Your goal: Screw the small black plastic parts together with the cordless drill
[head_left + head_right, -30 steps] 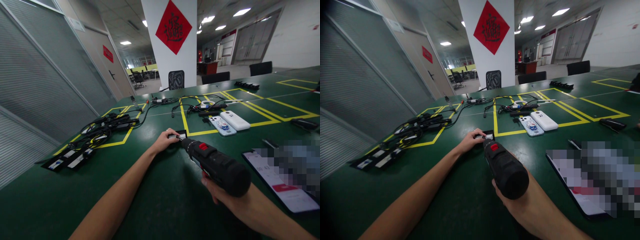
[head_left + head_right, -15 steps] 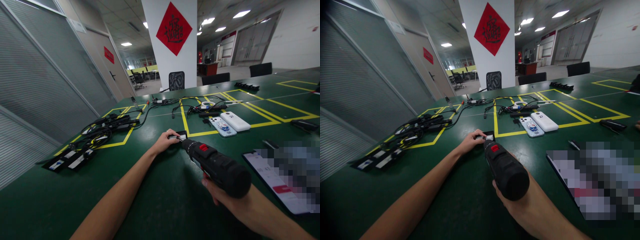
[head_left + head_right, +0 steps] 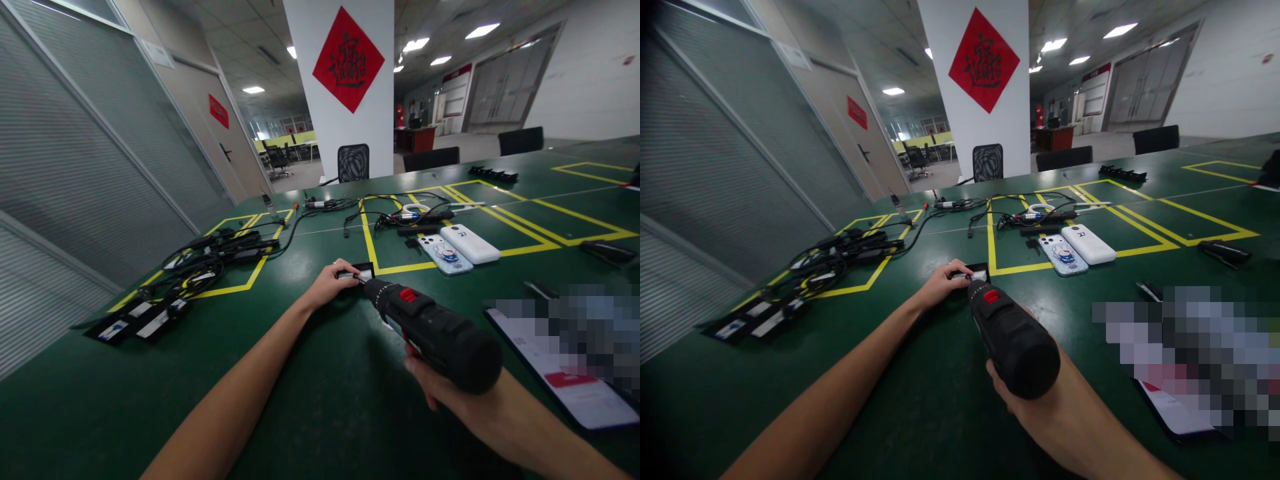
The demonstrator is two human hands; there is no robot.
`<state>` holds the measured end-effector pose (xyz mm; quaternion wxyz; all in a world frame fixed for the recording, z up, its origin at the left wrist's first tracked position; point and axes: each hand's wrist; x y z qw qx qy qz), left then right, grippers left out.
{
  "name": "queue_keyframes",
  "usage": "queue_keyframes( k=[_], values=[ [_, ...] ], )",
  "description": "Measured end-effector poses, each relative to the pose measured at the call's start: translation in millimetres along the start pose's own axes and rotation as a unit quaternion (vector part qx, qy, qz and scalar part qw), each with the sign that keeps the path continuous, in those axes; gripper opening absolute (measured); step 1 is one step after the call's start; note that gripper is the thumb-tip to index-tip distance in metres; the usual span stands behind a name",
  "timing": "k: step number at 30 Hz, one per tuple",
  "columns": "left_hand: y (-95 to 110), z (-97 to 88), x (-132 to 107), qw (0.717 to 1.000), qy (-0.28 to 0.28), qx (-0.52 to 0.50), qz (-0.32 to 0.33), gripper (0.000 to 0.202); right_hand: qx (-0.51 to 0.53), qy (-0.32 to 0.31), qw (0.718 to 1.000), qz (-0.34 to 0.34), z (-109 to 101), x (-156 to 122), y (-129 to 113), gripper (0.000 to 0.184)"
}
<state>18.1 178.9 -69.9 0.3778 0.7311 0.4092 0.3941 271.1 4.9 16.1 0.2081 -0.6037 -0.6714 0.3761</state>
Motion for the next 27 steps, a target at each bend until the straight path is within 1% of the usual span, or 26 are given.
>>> queue_keyframes(
  k=[3,7,9,10,12,14,21,24,27],
  values=[
    [0.1,0.4,-0.1,1.000,0.002,-0.003,-0.001,0.022,-0.001,-0.003,1.000,0.003,1.6,1.2,4.0,0.030],
    [1.2,0.3,-0.3,1.000,0.001,-0.006,-0.001,0.022,-0.013,0.051,0.999,-0.003,5.1,1.6,3.4,0.031],
    [1.6,0.2,-0.4,1.000,0.000,-0.004,-0.003,0.022,-0.003,0.044,0.999,-0.007,4.8,1.4,1.3,0.030],
    [1.7,0.2,-0.4,1.000,0.001,-0.003,-0.004,0.022,0.006,0.030,1.000,-0.003,4.1,1.1,0.4,0.029],
    [1.3,0.4,-0.3,1.000,0.004,-0.005,-0.004,0.022,0.015,0.005,1.000,0.016,2.0,0.3,-0.5,0.029],
    [0.7,0.7,-0.2,1.000,0.006,-0.010,-0.004,0.022,0.010,-0.004,1.000,0.026,0.3,-0.9,-0.7,0.030],
    [0.7,0.6,-0.1,1.000,0.006,-0.009,-0.001,0.021,-0.005,0.031,0.999,0.025,2.2,-3.3,-2.5,0.028],
    [0.8,0.6,0.1,1.000,0.005,-0.004,-0.003,0.020,0.001,0.028,0.999,0.023,2.2,-3.5,-3.5,0.031],
    [-0.2,0.6,0.7,1.000,0.007,-0.002,-0.007,0.022,-0.002,0.023,1.000,0.005,1.2,-3.5,-3.1,0.031]
  ],
)
Point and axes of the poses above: each hand's wrist, its own x-axis towards the middle knuckle, its own z-axis out of the palm, y = z × x, and after that the axes turned 8 degrees about -x, right-handed
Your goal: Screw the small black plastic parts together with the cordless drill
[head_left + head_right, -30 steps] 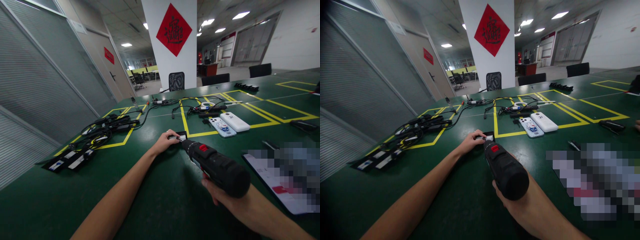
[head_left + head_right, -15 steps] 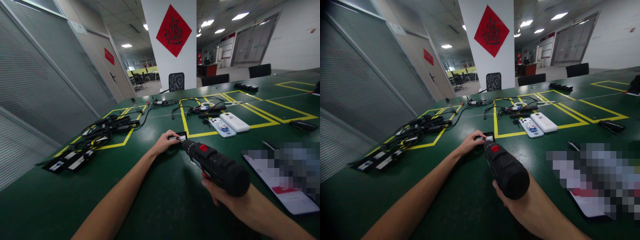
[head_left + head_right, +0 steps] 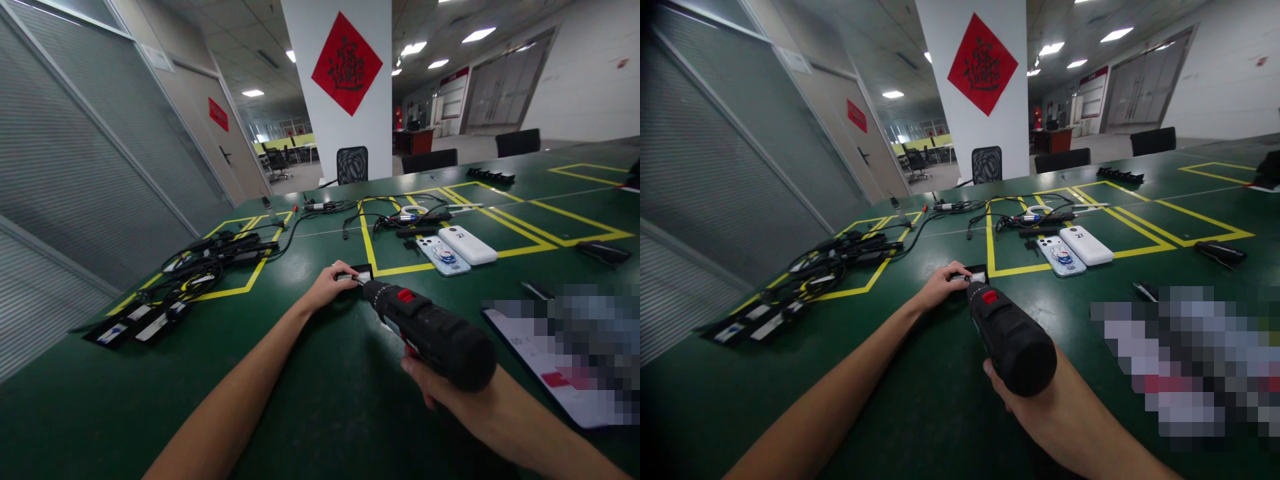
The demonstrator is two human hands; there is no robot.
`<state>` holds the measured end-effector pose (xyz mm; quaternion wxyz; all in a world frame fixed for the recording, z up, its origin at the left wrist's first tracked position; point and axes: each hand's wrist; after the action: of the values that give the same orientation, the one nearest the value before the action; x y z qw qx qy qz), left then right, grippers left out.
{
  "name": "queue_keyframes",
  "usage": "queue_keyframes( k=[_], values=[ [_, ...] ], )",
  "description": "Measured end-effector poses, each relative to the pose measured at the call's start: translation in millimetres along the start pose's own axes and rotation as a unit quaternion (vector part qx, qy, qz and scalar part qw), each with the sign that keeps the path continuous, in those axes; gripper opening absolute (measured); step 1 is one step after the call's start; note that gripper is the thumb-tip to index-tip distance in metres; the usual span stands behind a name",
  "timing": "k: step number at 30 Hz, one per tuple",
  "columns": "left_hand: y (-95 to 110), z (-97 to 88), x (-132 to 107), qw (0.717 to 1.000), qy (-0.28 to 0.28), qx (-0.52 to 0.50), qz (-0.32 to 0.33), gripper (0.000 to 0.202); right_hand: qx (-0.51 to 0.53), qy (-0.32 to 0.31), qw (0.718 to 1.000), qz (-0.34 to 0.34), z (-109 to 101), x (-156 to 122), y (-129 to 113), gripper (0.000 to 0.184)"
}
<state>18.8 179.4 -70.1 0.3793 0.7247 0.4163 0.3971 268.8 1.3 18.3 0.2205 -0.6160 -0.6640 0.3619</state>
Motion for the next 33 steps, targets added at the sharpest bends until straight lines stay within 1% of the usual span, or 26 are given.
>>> queue_keyframes(
  k=[4,8,10,14,19,23,28,33],
  values=[
    [-1.1,-0.3,0.2,1.000,0.001,-0.008,0.003,0.021,0.007,-0.008,1.000,0.003,-1.1,1.4,2.7,0.031],
    [-0.5,-0.4,-0.8,1.000,-0.001,-0.012,0.006,0.022,0.018,-0.057,0.998,0.017,-3.9,3.7,2.4,0.032],
    [-0.2,-0.3,-1.0,1.000,-0.001,-0.009,0.006,0.022,0.017,-0.072,0.997,0.015,-4.9,4.1,0.9,0.032],
    [0.2,0.2,-0.7,1.000,-0.003,-0.009,0.005,0.023,0.004,-0.038,0.999,0.016,-3.2,3.0,-0.1,0.029],
    [2.1,0.0,-0.7,1.000,-0.002,-0.003,0.009,0.022,-0.001,-0.006,0.999,-0.050,-0.9,3.0,1.5,0.023],
    [2.6,-0.3,-1.0,1.000,-0.002,0.002,0.009,0.020,-0.007,0.022,0.997,-0.071,-2.3,3.5,1.0,0.027],
    [0.5,0.2,-0.6,1.000,0.000,-0.010,0.013,0.020,-0.007,0.025,0.997,-0.077,-3.8,1.7,1.8,0.027],
    [1.0,-0.5,-0.8,1.000,-0.010,-0.011,0.010,0.020,0.010,0.034,0.996,-0.084,-3.5,2.0,0.9,0.030]
  ],
)
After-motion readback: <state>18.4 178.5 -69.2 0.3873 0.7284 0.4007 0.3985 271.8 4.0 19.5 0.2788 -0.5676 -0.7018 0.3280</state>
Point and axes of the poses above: each hand's wrist, its own x-axis towards the middle knuckle, its own z-axis out of the palm, y = z × x, and after that the axes turned 8 degrees about -x, right-handed
